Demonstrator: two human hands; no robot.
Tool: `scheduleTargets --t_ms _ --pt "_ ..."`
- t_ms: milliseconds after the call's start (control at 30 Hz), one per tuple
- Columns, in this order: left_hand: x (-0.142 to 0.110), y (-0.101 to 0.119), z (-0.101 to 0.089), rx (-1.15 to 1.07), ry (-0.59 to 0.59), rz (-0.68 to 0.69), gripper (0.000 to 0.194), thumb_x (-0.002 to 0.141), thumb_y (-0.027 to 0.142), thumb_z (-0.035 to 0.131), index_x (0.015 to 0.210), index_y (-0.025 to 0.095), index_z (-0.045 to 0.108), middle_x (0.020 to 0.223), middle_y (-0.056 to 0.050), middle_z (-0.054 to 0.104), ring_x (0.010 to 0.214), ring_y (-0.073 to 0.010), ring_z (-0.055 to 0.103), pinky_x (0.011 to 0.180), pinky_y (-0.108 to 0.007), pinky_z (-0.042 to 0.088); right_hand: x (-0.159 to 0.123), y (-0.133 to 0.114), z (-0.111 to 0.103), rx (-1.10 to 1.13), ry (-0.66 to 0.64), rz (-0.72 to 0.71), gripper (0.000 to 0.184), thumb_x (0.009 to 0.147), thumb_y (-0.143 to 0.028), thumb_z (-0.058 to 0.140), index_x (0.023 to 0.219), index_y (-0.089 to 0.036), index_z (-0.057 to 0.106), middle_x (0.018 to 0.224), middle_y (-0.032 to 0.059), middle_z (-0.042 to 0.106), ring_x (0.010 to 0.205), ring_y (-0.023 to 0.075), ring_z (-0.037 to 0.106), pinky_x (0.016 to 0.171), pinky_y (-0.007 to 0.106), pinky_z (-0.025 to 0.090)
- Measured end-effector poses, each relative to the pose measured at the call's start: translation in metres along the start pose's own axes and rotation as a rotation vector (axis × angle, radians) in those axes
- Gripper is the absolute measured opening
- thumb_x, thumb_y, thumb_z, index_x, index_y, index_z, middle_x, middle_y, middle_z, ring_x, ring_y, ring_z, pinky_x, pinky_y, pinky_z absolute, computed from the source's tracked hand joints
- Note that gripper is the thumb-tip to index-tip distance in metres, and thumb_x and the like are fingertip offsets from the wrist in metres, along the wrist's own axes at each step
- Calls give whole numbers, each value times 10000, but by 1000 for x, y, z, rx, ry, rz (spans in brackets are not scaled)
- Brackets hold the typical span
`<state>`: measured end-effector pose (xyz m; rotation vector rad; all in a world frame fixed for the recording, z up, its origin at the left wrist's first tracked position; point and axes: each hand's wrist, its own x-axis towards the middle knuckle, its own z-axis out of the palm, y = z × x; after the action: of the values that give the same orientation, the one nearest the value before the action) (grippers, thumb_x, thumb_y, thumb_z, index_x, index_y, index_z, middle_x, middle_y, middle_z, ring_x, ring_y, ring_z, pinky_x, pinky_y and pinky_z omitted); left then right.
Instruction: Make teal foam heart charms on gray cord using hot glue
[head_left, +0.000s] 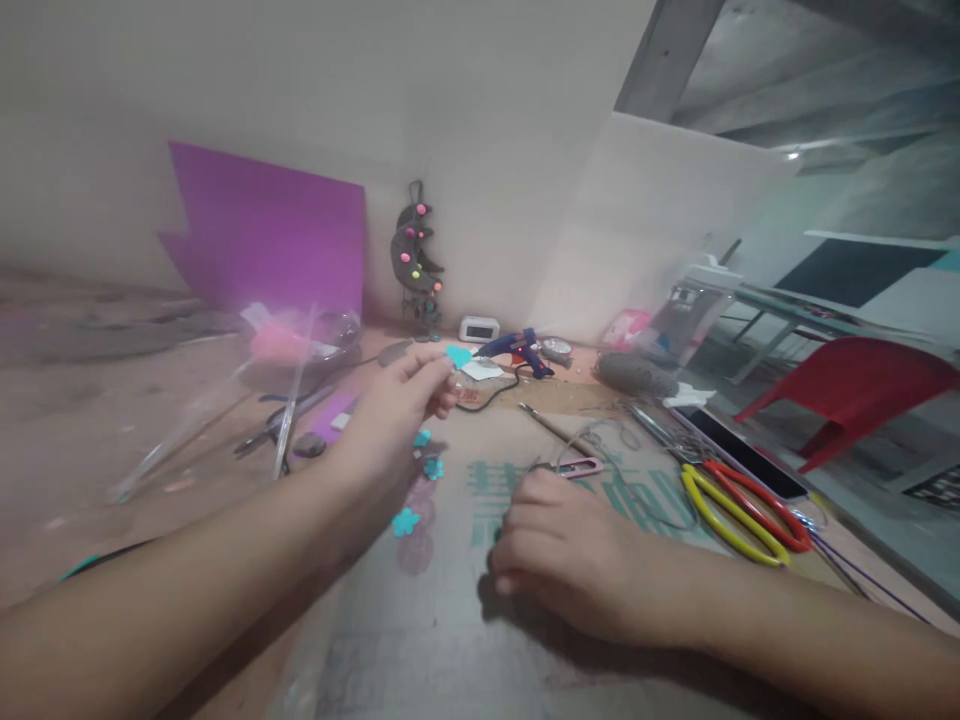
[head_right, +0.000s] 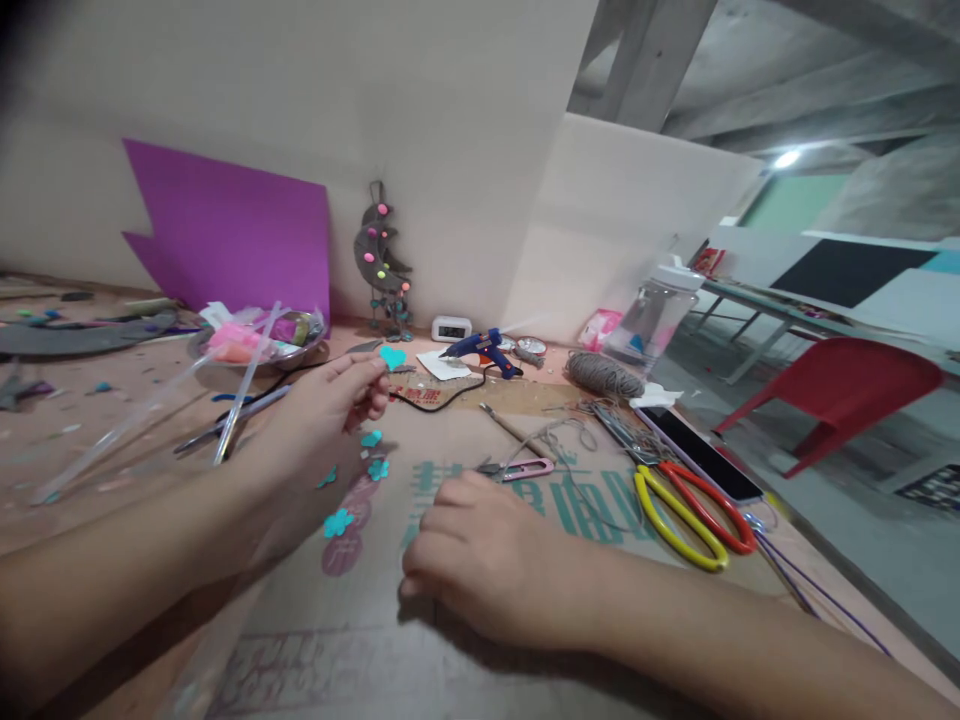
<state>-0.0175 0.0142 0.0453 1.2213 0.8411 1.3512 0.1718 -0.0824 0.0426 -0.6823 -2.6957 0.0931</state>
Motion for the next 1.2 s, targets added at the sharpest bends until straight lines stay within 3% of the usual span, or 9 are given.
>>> scheduleTargets --t_ms 133,233,333,400,567,767,967,1067,1200 --pt "6 -3 -6 -5 1 -22 201 783 345 658 777 154 593 671 27 551 564 -74 485 534 -181 372 -12 -17 -15 -175 -22 -126 339 968 -308 501 688 -149 607 626 40 597 633 166 445 632 337 346" --pt "1 -10 -3 66 -10 -30 204 799 356 644 771 160 594 678 18 564 593 -88 501 547 -185 383 -19 -25 -40 44 -51 -26 380 979 -358 490 667 -167 590 587 23 602 612 150 504 624 304 389" --pt "-6 -16 1 104 -47 -33 203 829 370 622 788 172 597 689 18 573 605 -91 511 542 -181 384 -25 -23 -67 347 -336 113 203 947 -302 573 1101 -199 657 911 26 740 819 119 665 708 206 481" --pt "-8 -21 3 102 -78 -45 203 839 370 616 798 173 594 671 23 568 596 -89 513 534 -177 385 -31 -8 -75 303 -288 250 427 890 -336 654 1292 -215 578 1080 48 729 903 135 687 728 201 507" --pt "-12 -31 8 133 -108 -153 186 836 353 601 815 171 569 603 35 551 525 -82 496 478 -170 365 -42 51 -51 45 -10 560 187 949 -301 538 943 -207 700 890 37 722 794 153 654 713 265 489" --pt "-21 -30 14 143 -149 -224 156 801 308 599 793 162 548 544 49 531 493 -75 476 476 -170 378 -29 65 -11 -241 -92 325 239 959 -197 496 1097 -218 689 874 59 675 799 173 616 679 275 433" --pt "-23 -33 14 124 -161 -262 171 792 308 610 828 152 551 551 54 533 489 -67 463 478 -170 370 -13 59 3 -317 -163 273 234 951 -144 451 897 -150 679 763 65 661 723 186 598 659 300 437" --pt "-23 -37 13 80 -177 -282 186 798 326 613 834 157 545 555 56 525 480 -67 448 473 -177 353 -12 58 1 -212 -90 372 192 937 -173 468 912 -157 658 761 60 675 700 180 616 640 295 457" --pt "-23 -38 13 63 -182 -287 184 804 328 614 820 164 531 549 59 508 477 -75 449 478 -188 352 -11 50 -8 283 123 566 104 905 -199 515 920 -190 617 857 40 717 773 154 681 671 259 515"
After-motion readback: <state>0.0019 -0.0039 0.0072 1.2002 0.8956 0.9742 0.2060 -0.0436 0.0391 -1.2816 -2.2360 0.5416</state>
